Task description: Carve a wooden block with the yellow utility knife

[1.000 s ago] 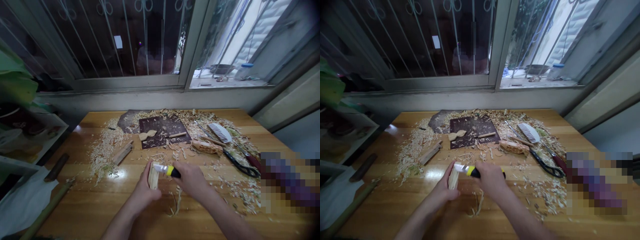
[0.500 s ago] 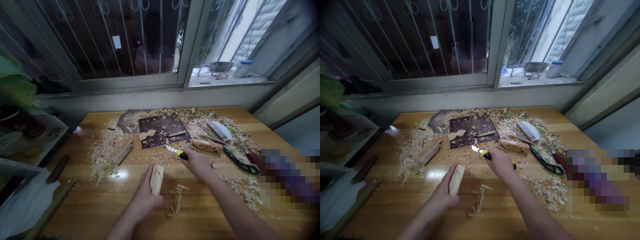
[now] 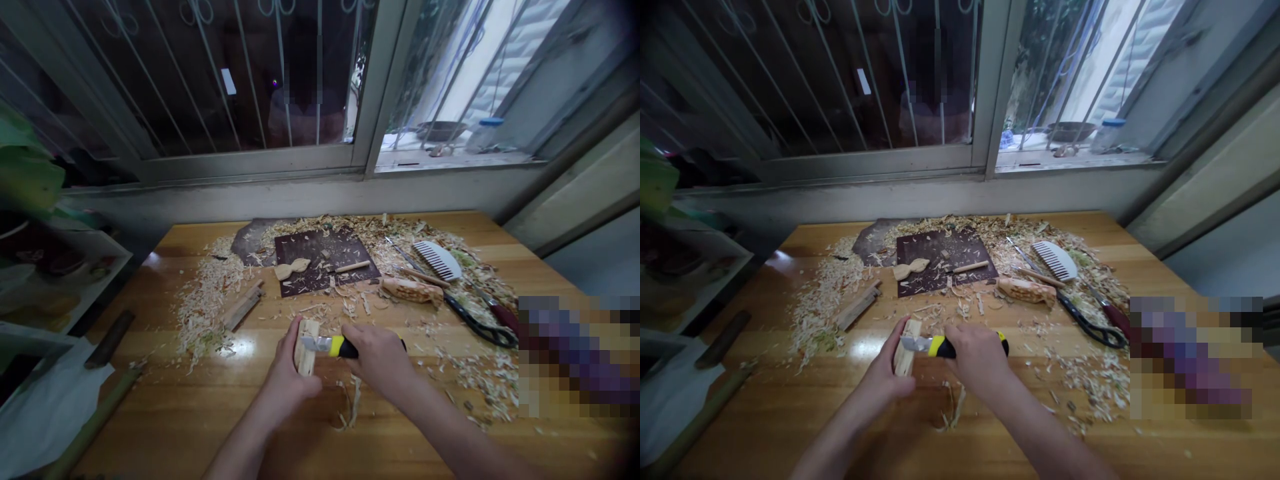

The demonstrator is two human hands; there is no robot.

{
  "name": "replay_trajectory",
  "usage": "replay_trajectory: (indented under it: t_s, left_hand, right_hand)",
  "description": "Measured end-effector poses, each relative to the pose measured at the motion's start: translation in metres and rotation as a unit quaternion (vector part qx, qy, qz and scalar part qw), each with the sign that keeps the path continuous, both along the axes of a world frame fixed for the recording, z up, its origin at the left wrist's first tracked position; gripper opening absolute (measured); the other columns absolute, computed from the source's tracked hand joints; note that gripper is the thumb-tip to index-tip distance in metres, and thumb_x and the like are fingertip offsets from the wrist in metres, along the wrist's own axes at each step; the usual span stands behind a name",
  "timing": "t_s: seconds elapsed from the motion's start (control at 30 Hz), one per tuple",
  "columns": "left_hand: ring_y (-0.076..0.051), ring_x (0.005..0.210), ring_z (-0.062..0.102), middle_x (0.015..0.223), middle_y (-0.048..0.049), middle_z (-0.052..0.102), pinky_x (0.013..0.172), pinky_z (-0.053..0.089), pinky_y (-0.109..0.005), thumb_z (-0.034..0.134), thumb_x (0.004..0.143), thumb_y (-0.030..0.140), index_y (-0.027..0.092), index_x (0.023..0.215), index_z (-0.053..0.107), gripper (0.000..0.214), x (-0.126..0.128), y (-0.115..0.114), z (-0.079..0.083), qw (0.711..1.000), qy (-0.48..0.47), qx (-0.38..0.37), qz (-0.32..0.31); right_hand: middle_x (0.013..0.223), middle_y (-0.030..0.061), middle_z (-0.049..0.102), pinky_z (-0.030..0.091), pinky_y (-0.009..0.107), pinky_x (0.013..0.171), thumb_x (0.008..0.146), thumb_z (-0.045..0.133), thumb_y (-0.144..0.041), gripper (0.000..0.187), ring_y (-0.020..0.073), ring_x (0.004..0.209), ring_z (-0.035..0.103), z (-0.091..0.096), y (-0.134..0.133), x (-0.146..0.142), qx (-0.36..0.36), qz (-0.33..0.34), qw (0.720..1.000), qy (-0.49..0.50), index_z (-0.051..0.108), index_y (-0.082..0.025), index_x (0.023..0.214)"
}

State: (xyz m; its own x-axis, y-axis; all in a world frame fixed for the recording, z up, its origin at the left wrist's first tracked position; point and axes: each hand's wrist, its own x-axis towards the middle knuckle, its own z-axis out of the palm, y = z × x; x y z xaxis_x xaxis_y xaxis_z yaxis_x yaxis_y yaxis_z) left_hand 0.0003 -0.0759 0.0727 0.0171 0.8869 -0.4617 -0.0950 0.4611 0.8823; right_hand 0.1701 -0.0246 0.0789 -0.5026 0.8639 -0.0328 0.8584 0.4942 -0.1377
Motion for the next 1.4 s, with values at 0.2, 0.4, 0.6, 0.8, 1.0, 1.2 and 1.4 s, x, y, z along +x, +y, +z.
replay_trajectory:
  t_s: [0.2, 0.4, 0.6, 0.8, 1.0, 1.2, 1.4]
  left_hand:
    - [-0.025, 0.103, 0.044, 0.128, -0.0054, 0.038, 0.077, 0.039, -0.028, 0.056, 0.047, 0.005, 0.025, 0.134, 0.025, 0.094, -0.002, 0.008, -0.003, 0.993, 0.115, 0.024, 0.007]
    - [-0.025, 0.095, 0.049, 0.125, -0.0065, 0.043, 0.067, 0.039, -0.027, 0.052, 0.046, 0.005, 0.025, 0.134, 0.023, 0.095, -0.010, 0.002, 0.002, 0.999, 0.038, -0.028, -0.023]
    - [-0.028, 0.107, 0.047, 0.124, -0.0095, 0.047, 0.080, 0.040, -0.037, 0.049, 0.051, 0.010, 0.021, 0.128, 0.034, 0.079, -0.021, -0.008, -0.002, 0.950, -0.307, -0.051, -0.035]
    - [-0.038, 0.119, 0.035, 0.127, -0.0153, 0.046, 0.090, 0.027, -0.057, 0.044, 0.067, 0.053, 0.014, 0.121, 0.045, 0.067, -0.025, 0.000, -0.003, 0.849, -0.527, -0.014, -0.047]
    - [-0.031, 0.113, 0.044, 0.132, -0.0152, 0.041, 0.092, 0.028, -0.050, 0.024, 0.073, 0.066, 0.013, 0.123, 0.044, 0.076, -0.024, 0.005, -0.002, 0.838, -0.544, -0.034, -0.017]
    - [-0.031, 0.114, 0.044, 0.119, -0.0130, 0.055, 0.094, 0.029, -0.049, 0.035, 0.079, 0.052, 0.016, 0.119, 0.050, 0.056, -0.017, 0.006, -0.004, 0.848, -0.526, -0.037, 0.043]
    - [-0.029, 0.106, 0.052, 0.108, -0.0118, 0.062, 0.091, 0.034, -0.046, 0.040, 0.077, 0.050, 0.020, 0.128, 0.039, 0.059, -0.006, 0.003, -0.006, 0.873, -0.460, 0.014, 0.164]
  right_hand:
    - [0.072, 0.0014, 0.065, 0.027, 0.023, 0.052, 0.074, 0.050, -0.027, 0.010, 0.0170, 0.067, 0.059, -0.001, 0.017, -0.005, -0.021, -0.036, 0.999, -0.015, 0.054, -0.023, 0.081]
    - [0.077, 0.0057, 0.066, 0.028, 0.024, 0.052, 0.077, 0.045, -0.035, 0.020, 0.0186, 0.067, 0.060, -0.020, 0.044, 0.005, -0.053, -0.149, 0.987, -0.022, 0.058, -0.023, 0.086]
    - [0.080, 0.0065, 0.066, 0.028, 0.024, 0.051, 0.078, 0.043, -0.039, 0.029, 0.0200, 0.068, 0.060, -0.030, 0.063, 0.031, -0.055, -0.204, 0.977, -0.009, 0.058, -0.023, 0.097]
    - [0.078, 0.0040, 0.066, 0.030, 0.022, 0.054, 0.079, 0.044, -0.035, 0.024, 0.0178, 0.070, 0.058, -0.042, 0.049, 0.044, -0.068, -0.184, 0.977, 0.089, 0.061, -0.023, 0.091]
    - [0.078, 0.0048, 0.065, 0.034, 0.024, 0.056, 0.077, 0.044, -0.037, 0.027, 0.0204, 0.070, 0.058, -0.052, 0.040, 0.061, -0.087, -0.195, 0.968, 0.134, 0.061, -0.022, 0.092]
    - [0.071, 0.0038, 0.064, 0.036, 0.025, 0.055, 0.078, 0.042, -0.041, 0.027, 0.0206, 0.066, 0.056, -0.039, 0.017, 0.050, -0.131, -0.165, 0.961, 0.177, 0.059, -0.021, 0.084]
    - [0.067, 0.0000, 0.059, 0.037, 0.023, 0.055, 0.077, 0.044, -0.046, 0.030, 0.0155, 0.063, 0.052, -0.031, -0.011, 0.024, -0.212, -0.136, 0.921, 0.298, 0.056, -0.019, 0.078]
